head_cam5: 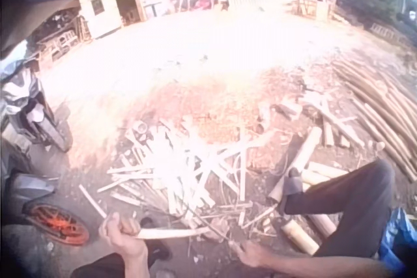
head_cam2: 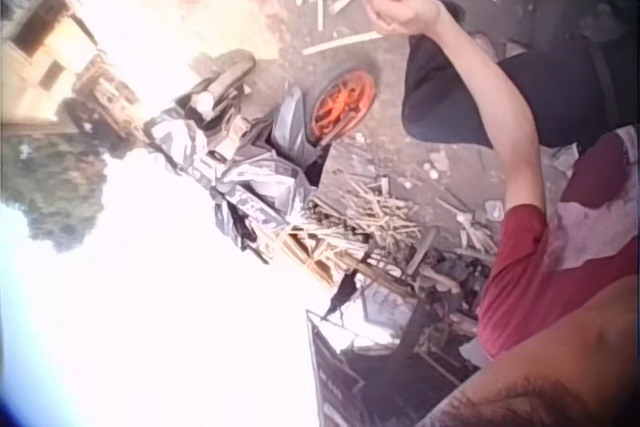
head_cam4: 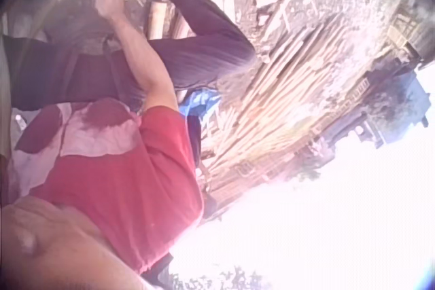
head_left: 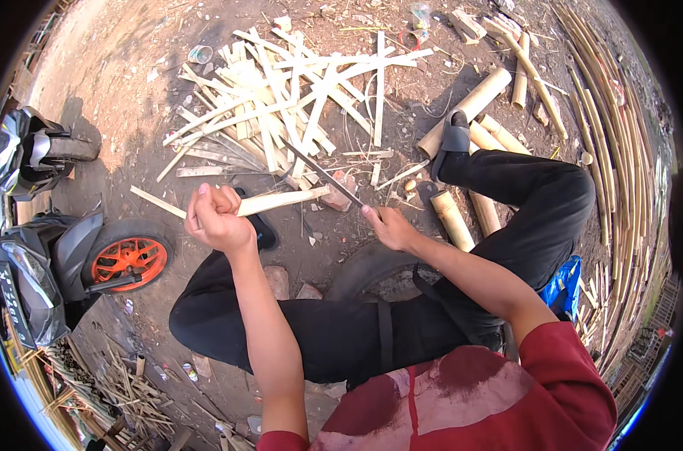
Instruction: The person scrapes thin strips of bamboo using a large knife held in one hand, while holding and rotating the bamboo strip with the other hand.
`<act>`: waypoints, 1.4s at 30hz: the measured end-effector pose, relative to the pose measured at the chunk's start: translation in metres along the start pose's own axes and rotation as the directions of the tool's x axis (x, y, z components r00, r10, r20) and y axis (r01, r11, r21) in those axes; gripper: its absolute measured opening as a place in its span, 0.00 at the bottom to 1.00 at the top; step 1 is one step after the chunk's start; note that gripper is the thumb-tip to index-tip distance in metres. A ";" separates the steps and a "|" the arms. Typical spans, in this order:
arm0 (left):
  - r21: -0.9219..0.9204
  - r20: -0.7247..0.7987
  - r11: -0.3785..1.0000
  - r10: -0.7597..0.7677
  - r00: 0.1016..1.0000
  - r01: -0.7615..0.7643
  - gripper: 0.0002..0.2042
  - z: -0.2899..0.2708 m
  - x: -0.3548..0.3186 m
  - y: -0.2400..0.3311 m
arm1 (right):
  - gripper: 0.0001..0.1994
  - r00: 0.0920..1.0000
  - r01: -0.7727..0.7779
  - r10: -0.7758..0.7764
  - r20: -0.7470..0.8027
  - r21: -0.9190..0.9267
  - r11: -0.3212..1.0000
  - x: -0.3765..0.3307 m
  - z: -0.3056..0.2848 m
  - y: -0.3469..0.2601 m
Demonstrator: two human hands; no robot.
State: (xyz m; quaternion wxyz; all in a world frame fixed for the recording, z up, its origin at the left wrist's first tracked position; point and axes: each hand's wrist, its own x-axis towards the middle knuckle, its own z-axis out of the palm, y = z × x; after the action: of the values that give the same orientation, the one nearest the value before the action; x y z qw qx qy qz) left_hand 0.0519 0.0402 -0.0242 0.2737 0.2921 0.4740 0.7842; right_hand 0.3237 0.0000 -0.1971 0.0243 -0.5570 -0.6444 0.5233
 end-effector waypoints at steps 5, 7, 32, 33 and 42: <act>0.032 -0.087 0.999 0.006 0.996 -0.003 0.19 -0.011 0.001 0.004 | 0.36 0.989 -0.086 0.101 0.108 -0.130 0.988 -0.004 0.007 0.007; 0.040 -0.079 0.999 -0.001 0.997 0.004 0.18 -0.014 0.004 0.003 | 0.36 0.993 -0.034 0.056 0.107 -0.200 0.979 -0.001 0.000 0.002; 0.148 -0.253 0.989 0.042 0.967 -0.004 0.20 -0.004 0.018 -0.002 | 0.32 1.000 -0.021 0.020 -0.004 -0.170 0.985 0.006 -0.007 -0.013; 0.149 -0.242 0.989 0.035 0.970 0.001 0.20 -0.004 0.018 -0.001 | 0.32 1.000 0.000 0.001 0.007 -0.102 0.995 0.003 -0.004 -0.025; 0.162 -0.279 0.987 0.069 0.958 -0.024 0.19 -0.005 0.022 -0.004 | 0.34 0.999 -0.049 0.047 -0.019 -0.193 0.980 0.023 0.023 0.047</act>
State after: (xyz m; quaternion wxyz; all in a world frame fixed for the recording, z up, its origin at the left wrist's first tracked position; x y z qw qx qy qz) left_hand 0.0338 0.0547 -0.0253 0.1606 0.2084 0.5616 0.7845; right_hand 0.3338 -0.0053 -0.2531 -0.0378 -0.5760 -0.6784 0.4545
